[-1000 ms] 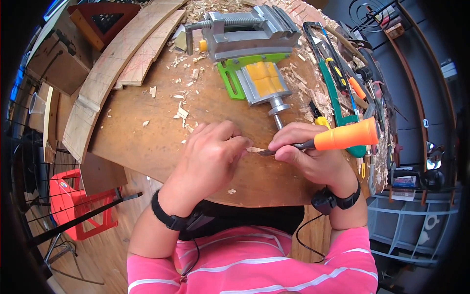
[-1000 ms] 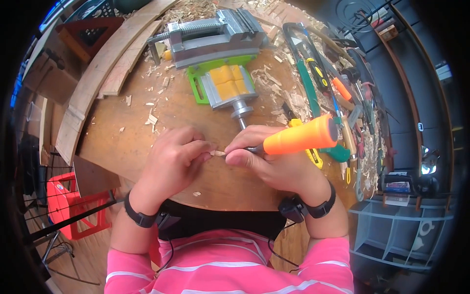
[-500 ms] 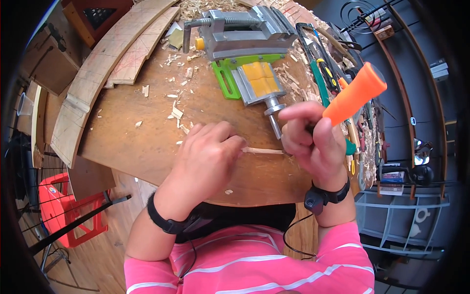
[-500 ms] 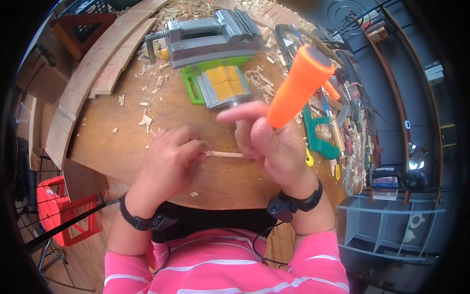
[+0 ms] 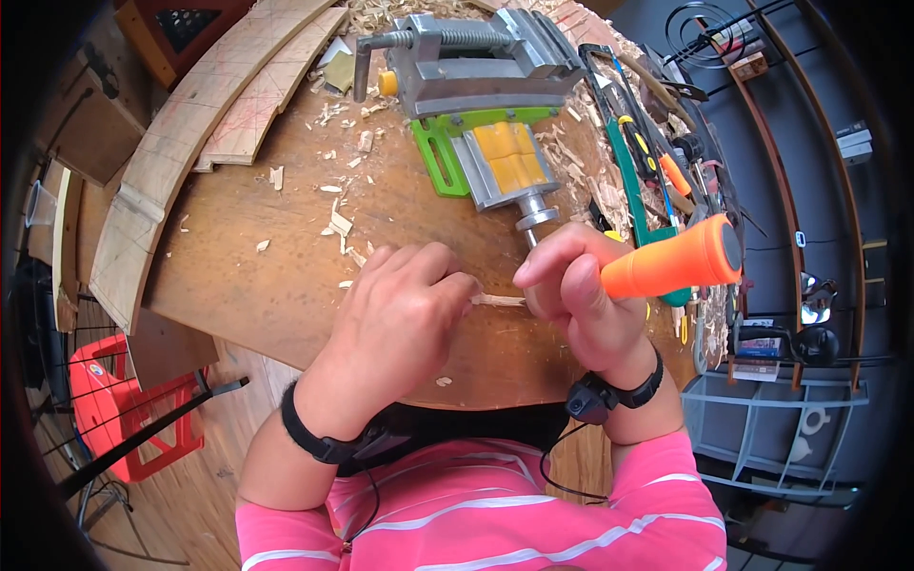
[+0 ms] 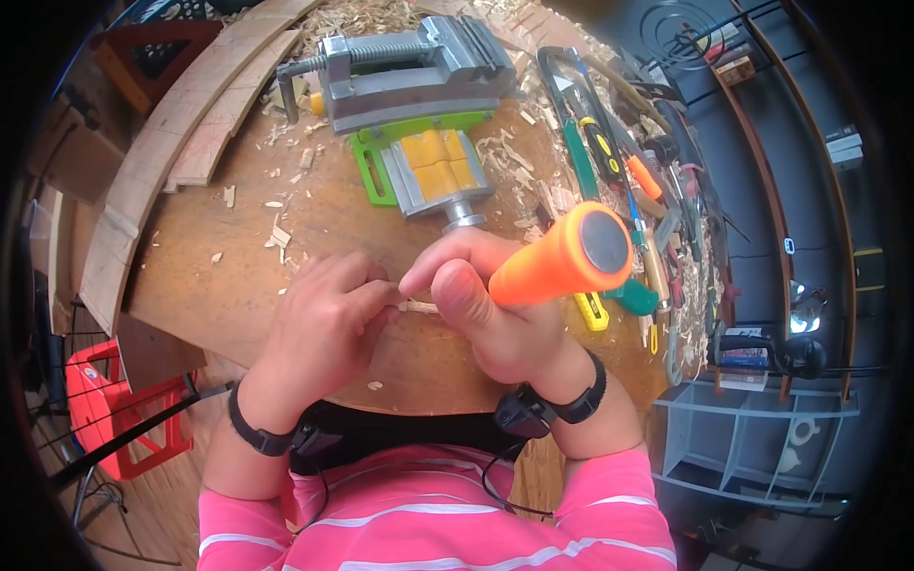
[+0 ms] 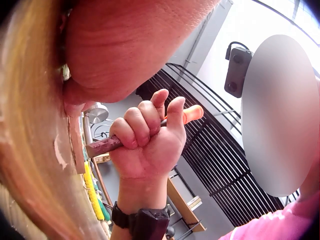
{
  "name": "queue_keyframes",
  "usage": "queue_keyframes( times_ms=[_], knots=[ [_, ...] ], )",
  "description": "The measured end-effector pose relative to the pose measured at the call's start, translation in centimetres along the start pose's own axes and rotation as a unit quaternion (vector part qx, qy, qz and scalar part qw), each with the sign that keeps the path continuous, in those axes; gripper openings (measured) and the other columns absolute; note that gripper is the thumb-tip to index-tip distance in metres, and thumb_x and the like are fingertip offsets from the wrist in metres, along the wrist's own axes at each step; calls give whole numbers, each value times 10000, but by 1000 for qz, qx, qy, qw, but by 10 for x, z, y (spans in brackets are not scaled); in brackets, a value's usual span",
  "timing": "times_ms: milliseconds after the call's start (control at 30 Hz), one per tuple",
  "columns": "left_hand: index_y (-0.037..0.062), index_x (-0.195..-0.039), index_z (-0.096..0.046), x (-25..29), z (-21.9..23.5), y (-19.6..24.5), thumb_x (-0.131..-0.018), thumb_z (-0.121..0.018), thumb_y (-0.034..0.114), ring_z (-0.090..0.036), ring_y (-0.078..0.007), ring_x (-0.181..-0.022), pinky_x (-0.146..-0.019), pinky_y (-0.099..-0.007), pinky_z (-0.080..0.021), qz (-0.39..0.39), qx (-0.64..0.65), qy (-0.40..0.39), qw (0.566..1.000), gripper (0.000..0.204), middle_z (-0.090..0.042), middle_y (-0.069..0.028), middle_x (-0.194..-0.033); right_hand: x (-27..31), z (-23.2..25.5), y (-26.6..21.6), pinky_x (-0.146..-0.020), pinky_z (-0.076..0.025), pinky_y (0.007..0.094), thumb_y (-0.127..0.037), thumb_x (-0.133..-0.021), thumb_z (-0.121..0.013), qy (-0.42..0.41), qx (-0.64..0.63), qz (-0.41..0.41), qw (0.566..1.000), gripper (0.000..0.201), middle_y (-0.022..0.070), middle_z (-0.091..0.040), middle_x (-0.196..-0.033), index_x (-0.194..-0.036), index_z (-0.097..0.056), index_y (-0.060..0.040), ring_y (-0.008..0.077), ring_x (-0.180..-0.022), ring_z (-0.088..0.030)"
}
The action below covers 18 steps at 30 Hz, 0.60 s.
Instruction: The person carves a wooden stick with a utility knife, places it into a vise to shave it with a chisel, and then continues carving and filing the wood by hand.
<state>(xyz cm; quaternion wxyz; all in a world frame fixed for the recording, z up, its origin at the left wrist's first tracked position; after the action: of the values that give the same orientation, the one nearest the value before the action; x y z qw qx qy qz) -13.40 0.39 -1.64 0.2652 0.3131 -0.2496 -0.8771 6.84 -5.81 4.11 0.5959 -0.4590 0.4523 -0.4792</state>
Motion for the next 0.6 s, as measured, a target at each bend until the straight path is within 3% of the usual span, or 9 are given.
queue_keyframes(
  times_ms=[100, 167, 267, 300, 367, 467, 600],
  knots=[
    [77, -903, -738, 0, 0, 0, -819, -696, 57, -648, -290, -894, -790, -419, -469, -2, 3, 0, 1000, 97, -620, -83, -898, -1, -8, -1, -785, -516, 275, -459, -1114, -548, 15, -6, 15, 1000, 485, 46, -715, -946, -1031, -731, -18, 120, -872, -651],
    [77, -902, -737, 0, 1, 0, -816, -694, 56, -648, -290, -893, -788, -417, -467, -2, 4, -2, 1000, 99, -620, -83, -899, -4, -14, -4, -485, -223, 267, -614, -1067, -528, 22, 17, 11, 1000, 616, -45, -442, -608, -983, -670, -20, 48, -499, -322],
    [76, -904, -736, 0, 1, 1, -811, -690, 53, -647, -288, -891, -786, -414, -465, -6, -1, -4, 1000, 107, -619, -84, -899, -3, -14, -3, -476, -213, 268, -614, -1069, -522, 16, 20, 19, 1000, 620, -45, -427, -589, -979, -672, -19, 47, -489, -310],
    [75, -908, -736, 0, 1, 1, -811, -686, 50, -646, -288, -890, -786, -412, -466, -7, -1, -2, 1000, 112, -618, -84, -901, -1, -9, -2, -476, -213, 268, -614, -1069, -522, 17, 20, 19, 999, 620, -45, -427, -589, -979, -672, -19, 47, -489, -310],
    [75, -912, -735, 0, 0, 1, -812, -682, 47, -646, -288, -889, -785, -411, -466, -9, -1, 0, 1000, 116, -617, -84, -903, 4, 2, 1, -758, -519, 292, -439, -1122, -533, -31, -11, -11, 999, 471, 66, -727, -922, -1022, -737, -26, 139, -814, -654],
    [71, -928, -730, 1, -1, 1, -816, -675, 39, -647, -291, -892, -795, -412, -470, -11, -2, 4, 1000, 129, -616, -88, -912, 0, -4, 1, -713, -491, 277, -443, -1123, -528, 8, -5, 39, 999, 478, 49, -711, -896, -1018, -737, -26, 109, -758, -605],
    [57, -944, -721, 1, -2, 1, -818, -668, 28, -651, -299, -897, -804, -418, -481, -5, 7, -7, 1000, 139, -612, -98, -919, 2, 0, 4, -709, -488, 272, -452, -1124, -522, 5, -5, 29, 1000, 492, 50, -705, -892, -1017, -736, -22, 106, -752, -599]
  ],
)
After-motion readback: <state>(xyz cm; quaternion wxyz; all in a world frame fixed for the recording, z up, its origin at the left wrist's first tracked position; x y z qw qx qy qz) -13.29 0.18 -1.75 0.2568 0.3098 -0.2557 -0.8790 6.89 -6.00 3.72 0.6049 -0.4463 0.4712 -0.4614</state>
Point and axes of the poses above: each hand's wrist, its own x-axis away from the middle knuckle, its own z-axis out of the back of the hand, y = z × x, the point moved 1 cm from there along -x, towards the middle knuckle
